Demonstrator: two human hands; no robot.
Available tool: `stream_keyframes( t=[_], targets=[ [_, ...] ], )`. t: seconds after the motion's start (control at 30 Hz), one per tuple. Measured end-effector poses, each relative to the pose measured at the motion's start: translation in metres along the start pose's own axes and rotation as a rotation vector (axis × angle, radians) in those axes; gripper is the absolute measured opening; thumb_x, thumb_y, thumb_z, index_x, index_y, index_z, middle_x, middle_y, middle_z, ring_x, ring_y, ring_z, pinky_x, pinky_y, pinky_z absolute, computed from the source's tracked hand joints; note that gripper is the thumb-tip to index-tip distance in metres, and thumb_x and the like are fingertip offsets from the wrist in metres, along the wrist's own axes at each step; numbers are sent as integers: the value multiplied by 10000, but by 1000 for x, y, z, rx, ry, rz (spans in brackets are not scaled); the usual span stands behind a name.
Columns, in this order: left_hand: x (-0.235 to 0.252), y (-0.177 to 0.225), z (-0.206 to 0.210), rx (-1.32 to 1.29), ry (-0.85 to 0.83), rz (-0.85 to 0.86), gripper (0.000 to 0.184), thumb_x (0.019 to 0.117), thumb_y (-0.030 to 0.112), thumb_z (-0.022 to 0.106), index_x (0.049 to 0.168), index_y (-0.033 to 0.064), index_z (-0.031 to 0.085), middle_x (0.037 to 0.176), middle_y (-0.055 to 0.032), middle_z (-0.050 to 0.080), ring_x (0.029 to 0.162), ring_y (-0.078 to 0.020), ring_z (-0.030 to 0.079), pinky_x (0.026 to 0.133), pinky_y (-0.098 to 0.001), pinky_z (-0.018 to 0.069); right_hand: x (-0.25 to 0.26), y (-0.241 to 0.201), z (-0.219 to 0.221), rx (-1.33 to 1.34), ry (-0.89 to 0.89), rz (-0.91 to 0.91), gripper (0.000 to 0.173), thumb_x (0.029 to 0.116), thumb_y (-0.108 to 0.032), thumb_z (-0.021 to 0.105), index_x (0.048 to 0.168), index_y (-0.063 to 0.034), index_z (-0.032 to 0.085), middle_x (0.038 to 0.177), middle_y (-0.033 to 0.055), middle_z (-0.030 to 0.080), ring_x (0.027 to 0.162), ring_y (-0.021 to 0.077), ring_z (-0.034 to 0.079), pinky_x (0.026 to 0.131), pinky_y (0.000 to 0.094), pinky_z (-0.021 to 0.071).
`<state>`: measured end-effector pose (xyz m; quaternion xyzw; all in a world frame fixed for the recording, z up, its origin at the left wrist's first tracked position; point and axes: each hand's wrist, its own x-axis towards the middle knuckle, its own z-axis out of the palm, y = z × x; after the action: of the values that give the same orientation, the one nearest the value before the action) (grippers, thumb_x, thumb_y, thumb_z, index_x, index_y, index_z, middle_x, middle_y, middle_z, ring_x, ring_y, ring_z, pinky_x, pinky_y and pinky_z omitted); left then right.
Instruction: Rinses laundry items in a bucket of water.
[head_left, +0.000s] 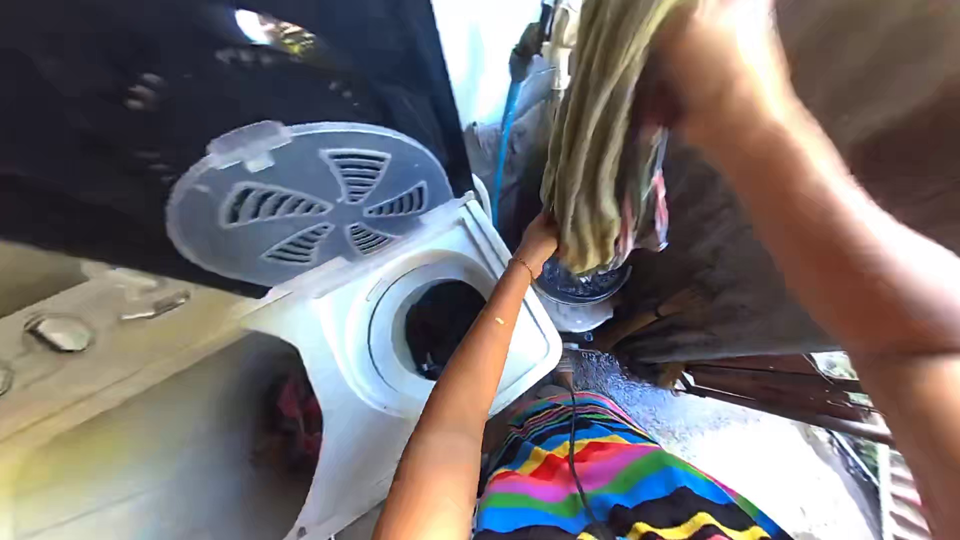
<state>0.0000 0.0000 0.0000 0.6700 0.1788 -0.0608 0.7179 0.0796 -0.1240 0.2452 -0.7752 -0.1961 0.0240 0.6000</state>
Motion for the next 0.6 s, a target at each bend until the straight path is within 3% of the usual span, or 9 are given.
stream_keyframes(
  t=[0.03, 0.07, 0.13, 0.2, 0.27, 0.37, 0.47, 0.53, 0.6],
  targets=[
    [14, -15, 6, 127, -30, -81, 387, 1025, 112, 568, 1403, 39, 526, 1247, -179, 641, 1050, -262, 648, 869, -468, 568, 4, 64, 0, 26, -120, -93, 207, 879, -23, 641, 1087, -23, 639, 946, 77, 698, 792, 156, 685, 690, 374, 612],
    [26, -31, 9, 303, -57, -153, 427, 1000, 135, 611, 1411, 55, 531, 1285, -203, 631, 1089, -316, 646, 871, -521, 568, 4, 126, 3, -14, -178, -108, 360, 817, -1, 644, 1176, -18, 618, 1077, 108, 684, 938, 187, 682, 799, 422, 607],
    [52, -54, 13, 685, -122, -227, 415, 979, 194, 630, 1351, 14, 590, 1248, -285, 636, 1082, -432, 637, 873, -628, 513, -5, 230, 13, -173, -214, 38, 483, 763, 17, 685, 1236, -40, 603, 1093, 159, 693, 956, 269, 698, 801, 530, 597],
    [79, -65, 14, 930, -216, -319, 366, 985, 177, 597, 1317, 36, 657, 1296, -263, 645, 1222, -429, 609, 1015, -649, 464, -18, 317, 27, -328, -272, 248, 572, 747, 20, 734, 1299, -50, 601, 1181, 262, 656, 1052, 410, 672, 856, 632, 565],
    [102, -70, 15, 1008, -243, -360, 326, 1013, 211, 585, 1288, 70, 690, 1309, -216, 658, 1257, -389, 602, 1047, -627, 455, -34, 387, 42, -484, -390, 431, 689, 758, -32, 796, 1409, -84, 577, 1443, 356, 445, 1251, 527, 537, 948, 670, 524],
    [132, -66, 20, 1066, -215, -403, 382, 1028, 290, 580, 1347, 93, 650, 1322, -197, 654, 1255, -382, 605, 1033, -631, 458, -51, 455, 64, -612, -542, 550, 822, 817, -204, 846, 1548, -264, 477, 1675, 276, 125, 1478, 577, 216, 1033, 787, 369],
    [158, -63, 24, 1154, -189, -402, 426, 1027, 356, 590, 1365, 101, 636, 1319, -210, 652, 1232, -407, 615, 996, -656, 470, -65, 506, 84, -694, -654, 577, 842, 873, -328, 802, 1585, -426, 365, 1725, 180, -40, 1522, 586, 1, 1024, 876, 228],
    [168, -64, 23, 1198, -171, -382, 450, 1025, 373, 600, 1381, 98, 621, 1307, -230, 650, 1210, -430, 620, 966, -667, 478, -69, 531, 100, -733, -654, 595, 804, 889, -336, 774, 1583, -420, 377, 1732, 145, -63, 1523, 581, -56, 1022, 903, 149],
    [170, -62, 25, 1232, -163, -375, 481, 1029, 381, 594, 1414, 93, 594, 1304, -238, 649, 1202, -435, 623, 960, -665, 484, -69, 545, 111, -755, -668, 640, 787, 891, -316, 761, 1590, -329, 400, 1733, 145, -47, 1527, 572, -58, 1034, 903, 130]
  ],
)
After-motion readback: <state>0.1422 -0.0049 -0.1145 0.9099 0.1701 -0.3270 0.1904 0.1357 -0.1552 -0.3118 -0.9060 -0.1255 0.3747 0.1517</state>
